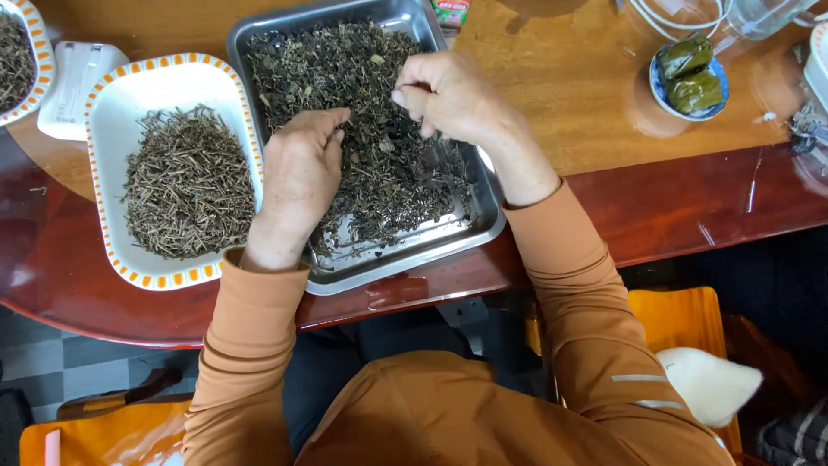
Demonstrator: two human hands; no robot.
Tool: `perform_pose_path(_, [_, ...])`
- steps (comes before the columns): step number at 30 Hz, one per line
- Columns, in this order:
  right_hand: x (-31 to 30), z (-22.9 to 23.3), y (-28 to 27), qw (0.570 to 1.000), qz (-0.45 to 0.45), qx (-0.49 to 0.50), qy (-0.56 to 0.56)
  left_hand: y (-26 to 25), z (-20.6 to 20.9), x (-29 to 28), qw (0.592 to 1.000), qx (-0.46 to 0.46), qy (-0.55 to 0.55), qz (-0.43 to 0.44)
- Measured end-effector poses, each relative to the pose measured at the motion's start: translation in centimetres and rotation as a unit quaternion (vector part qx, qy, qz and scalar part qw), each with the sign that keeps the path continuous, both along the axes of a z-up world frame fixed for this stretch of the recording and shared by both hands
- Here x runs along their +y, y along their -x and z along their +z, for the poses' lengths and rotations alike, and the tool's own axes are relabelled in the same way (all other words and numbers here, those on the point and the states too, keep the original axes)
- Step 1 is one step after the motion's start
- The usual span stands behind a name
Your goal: A person is manually sorting dried tea leaves on a wooden table, picking out stems from a metal tray and placing them into a white bowl.
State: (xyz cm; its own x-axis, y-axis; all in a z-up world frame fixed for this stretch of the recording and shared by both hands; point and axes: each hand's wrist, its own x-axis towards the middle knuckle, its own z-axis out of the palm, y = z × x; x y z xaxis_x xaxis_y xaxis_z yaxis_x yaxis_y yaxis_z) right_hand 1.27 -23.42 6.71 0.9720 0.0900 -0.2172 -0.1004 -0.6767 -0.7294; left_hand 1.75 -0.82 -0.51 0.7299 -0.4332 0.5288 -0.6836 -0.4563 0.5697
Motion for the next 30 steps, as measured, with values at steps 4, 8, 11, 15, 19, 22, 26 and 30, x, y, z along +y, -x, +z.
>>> perform_pose_path(4, [0.8,-0.5,-0.1,0.996,0.052,-0.061,0.048,-0.2,-0.9,-0.2,1.000,-0.020,0.006,0.018])
perform_pose_path(8, [1.6,-0.8,0.6,0.980,0.163,-0.037,0.106,-0.2,-1.7,0.0,1.000,0.016,-0.006,0.026])
perform_pose_path(11, [1.6,-2.0,0.6,0.968,0.199,-0.056,0.145,0.2,-1.6,0.1,0.999,0.049,-0.004,-0.004])
perform_pose_path(15, [1.2,-3.7,0.4,0.961,0.218,-0.102,0.136,0.4,-1.7,0.3,0.998,0.055,-0.024,-0.016])
perform_pose_path(19, [1.0,-3.9,0.2,0.955,0.232,-0.152,0.109,0.7,-1.1,0.6,0.997,0.058,-0.036,-0.025])
perform_pose_path(22, [1.0,-2.3,0.7,0.970,0.210,-0.112,0.057,0.7,-1.1,0.6,0.997,0.052,-0.051,-0.025])
perform_pose_path(26, [-0.3,-2.6,0.1,0.973,0.193,-0.126,-0.013,1.0,-0.5,0.5,0.993,0.085,-0.073,-0.046])
perform_pose_path(30, [-0.3,-2.7,0.2,0.973,0.169,-0.127,-0.088,0.9,-0.8,0.7,0.983,0.112,-0.140,-0.032])
